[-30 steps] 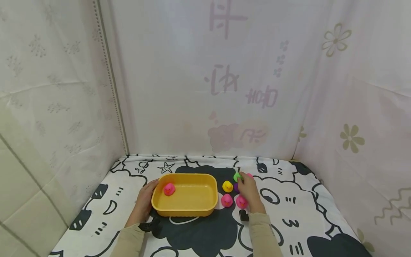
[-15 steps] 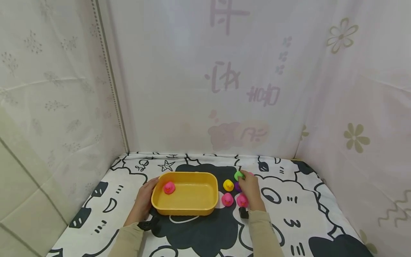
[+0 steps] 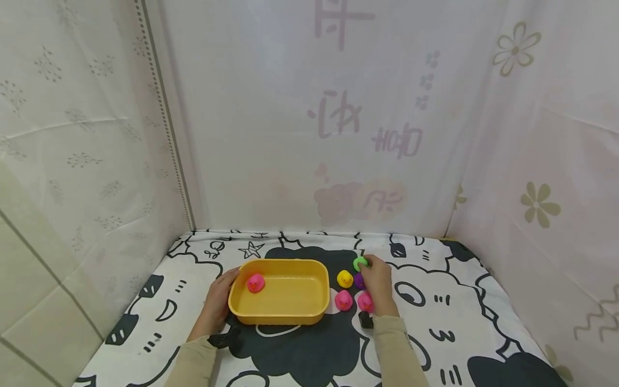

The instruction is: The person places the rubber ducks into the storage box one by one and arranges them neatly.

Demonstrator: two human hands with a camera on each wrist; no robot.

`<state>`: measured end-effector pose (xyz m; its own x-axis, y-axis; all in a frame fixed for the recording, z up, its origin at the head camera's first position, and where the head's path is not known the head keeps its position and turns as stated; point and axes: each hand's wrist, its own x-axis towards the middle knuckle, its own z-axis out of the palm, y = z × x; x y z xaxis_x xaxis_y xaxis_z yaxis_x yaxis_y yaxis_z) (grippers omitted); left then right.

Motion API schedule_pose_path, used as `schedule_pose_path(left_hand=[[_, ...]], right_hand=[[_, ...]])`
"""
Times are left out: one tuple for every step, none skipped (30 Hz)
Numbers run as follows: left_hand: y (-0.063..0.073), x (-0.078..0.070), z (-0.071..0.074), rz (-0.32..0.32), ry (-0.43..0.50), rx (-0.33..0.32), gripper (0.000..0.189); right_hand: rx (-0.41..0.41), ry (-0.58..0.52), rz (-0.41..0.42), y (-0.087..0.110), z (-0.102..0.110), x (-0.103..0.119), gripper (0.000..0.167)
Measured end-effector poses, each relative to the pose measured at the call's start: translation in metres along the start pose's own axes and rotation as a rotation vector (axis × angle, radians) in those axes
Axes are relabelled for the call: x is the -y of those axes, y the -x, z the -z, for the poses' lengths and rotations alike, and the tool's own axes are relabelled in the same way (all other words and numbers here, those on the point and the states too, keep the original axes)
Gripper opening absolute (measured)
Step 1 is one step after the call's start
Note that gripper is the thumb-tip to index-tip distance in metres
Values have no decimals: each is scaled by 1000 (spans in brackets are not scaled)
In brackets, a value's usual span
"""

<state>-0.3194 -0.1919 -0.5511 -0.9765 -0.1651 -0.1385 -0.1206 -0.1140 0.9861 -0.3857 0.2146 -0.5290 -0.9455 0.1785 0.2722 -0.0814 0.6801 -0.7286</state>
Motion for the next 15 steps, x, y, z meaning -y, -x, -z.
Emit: schedule_pose_path(left_hand=[[0,0,0,2,1,-1,56],[0,0,0,4,3,-4,56],[0,-1,0,7,5,-6,56],[0,-1,0,10,5,-5,56],[0,-1,-1,11,7,-4,56],[0,-2,0,13,4,-2,57],[-1,-2,0,15,2,-1,57],[-1,-2,0,17,3,2,58],[-1,-2,0,18,5,6,58],[-1,-1,0,18,7,8,59],[-1,-2,0,18,9,9,59],[-1,-2,1,18,13,13,59],[0,-1,1,17,17,15,59],[0,-1,0,17,21,17,58],[0,0,0,19,25,17,58]], right_hand=[[-1,-10,3,1,0,0,37],[-4,-23,5,1,0,1,37],[-5,-35,8,2,0,1,38],[-9,-44,12,2,0,2,38],[-13,-53,20,2,1,2,38],[-20,-65,27,2,1,3,38],[-23,-75,31,2,0,3,38],[-27,-83,36,2,1,4,38],[-29,-92,42,2,1,4,38],[-31,-102,48,1,1,4,38],[-33,-111,53,1,0,4,38],[-34,-119,57,1,0,5,37],[-35,-121,56,1,-1,5,37],[-36,-121,53,1,-1,5,37],[-35,-119,52,2,-1,6,37]])
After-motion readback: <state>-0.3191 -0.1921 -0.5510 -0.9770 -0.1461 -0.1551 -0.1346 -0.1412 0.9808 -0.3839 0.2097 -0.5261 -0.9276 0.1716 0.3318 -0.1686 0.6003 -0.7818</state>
